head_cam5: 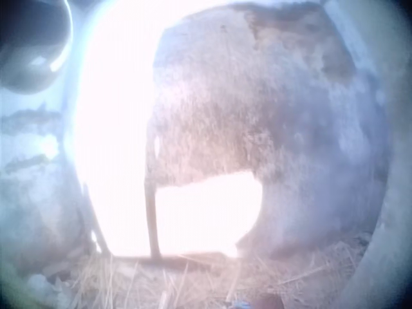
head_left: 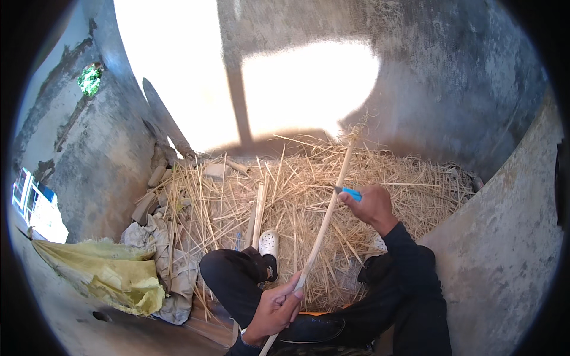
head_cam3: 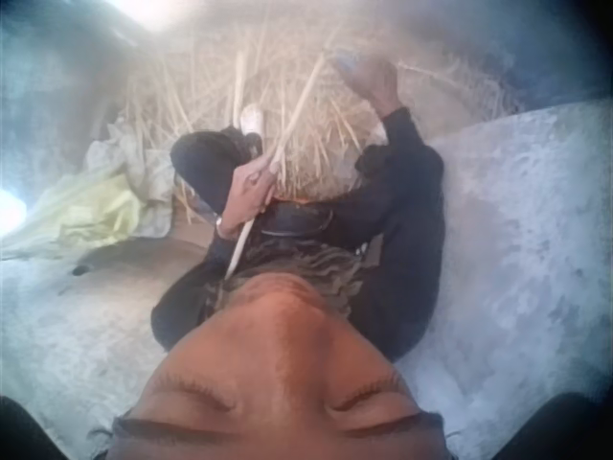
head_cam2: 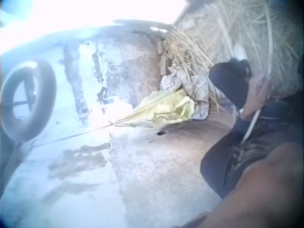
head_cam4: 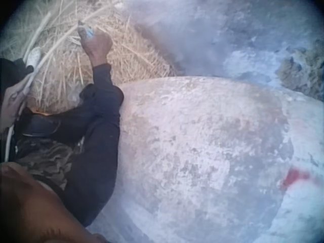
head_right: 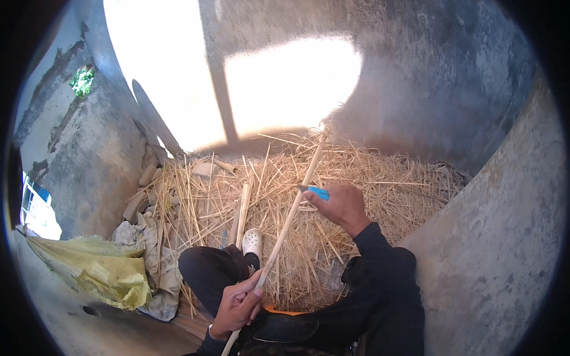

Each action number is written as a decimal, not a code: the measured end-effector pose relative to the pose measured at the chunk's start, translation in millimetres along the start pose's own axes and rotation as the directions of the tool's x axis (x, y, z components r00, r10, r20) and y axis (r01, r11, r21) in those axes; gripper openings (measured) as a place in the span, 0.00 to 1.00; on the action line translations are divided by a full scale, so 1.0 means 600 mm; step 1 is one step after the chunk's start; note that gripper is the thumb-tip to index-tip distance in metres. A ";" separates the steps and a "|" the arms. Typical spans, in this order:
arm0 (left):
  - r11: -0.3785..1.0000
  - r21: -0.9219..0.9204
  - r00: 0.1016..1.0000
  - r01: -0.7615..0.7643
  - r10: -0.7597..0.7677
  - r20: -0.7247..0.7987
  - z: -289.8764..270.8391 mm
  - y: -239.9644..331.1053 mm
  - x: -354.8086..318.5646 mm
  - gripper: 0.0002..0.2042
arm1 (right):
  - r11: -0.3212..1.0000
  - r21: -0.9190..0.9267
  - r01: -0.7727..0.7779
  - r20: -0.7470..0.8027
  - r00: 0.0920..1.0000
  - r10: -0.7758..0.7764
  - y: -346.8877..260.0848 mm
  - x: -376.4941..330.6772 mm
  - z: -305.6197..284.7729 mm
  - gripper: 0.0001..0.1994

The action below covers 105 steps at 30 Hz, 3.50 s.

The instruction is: The person sits cross-legged on a straw-covered floor and uses a blue utility knife to peel the outer layer off long, thin wooden sticks. They hold the stick with their left hand and scrape the knife along its length with their right hand, dropping the peeled sticks onto the floor.

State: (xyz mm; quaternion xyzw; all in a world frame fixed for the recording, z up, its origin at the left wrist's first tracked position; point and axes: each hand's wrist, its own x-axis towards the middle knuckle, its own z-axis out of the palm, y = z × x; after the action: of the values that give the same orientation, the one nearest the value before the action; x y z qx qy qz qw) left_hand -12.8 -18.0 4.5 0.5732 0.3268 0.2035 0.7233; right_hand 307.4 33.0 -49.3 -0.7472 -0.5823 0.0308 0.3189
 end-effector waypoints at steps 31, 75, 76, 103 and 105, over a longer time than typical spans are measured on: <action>1.000 0.010 1.000 -0.019 0.019 -0.004 -0.013 0.006 -0.007 0.23 | 0.984 0.011 0.178 0.002 0.984 -0.178 -0.047 -0.039 0.014 0.35; 0.933 -0.308 0.969 0.184 -0.120 0.215 -0.005 -0.044 0.095 0.13 | 0.423 0.845 -0.327 0.329 0.942 0.070 -0.012 -0.008 0.037 0.18; 0.939 -0.298 0.974 0.170 -0.113 0.197 -0.009 -0.045 0.100 0.13 | 0.585 0.791 -0.182 0.196 0.980 0.039 -0.004 -0.008 0.048 0.21; 1.000 -0.007 0.997 0.002 -0.003 -0.083 -0.011 -0.021 0.075 0.15 | 0.978 0.021 0.209 0.193 0.959 -0.209 -0.093 -0.069 0.038 0.38; 1.000 0.004 0.996 -0.027 0.027 -0.086 -0.010 -0.020 0.072 0.16 | 0.964 -0.004 0.267 0.169 0.950 -0.263 -0.090 -0.068 0.036 0.38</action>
State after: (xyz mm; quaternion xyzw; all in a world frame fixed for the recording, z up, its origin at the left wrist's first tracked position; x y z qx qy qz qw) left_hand 12.6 12.1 -18.3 0.5693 0.3499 0.2375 0.7051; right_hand 239.3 12.5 -51.8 -0.6614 -0.7022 0.0424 0.2600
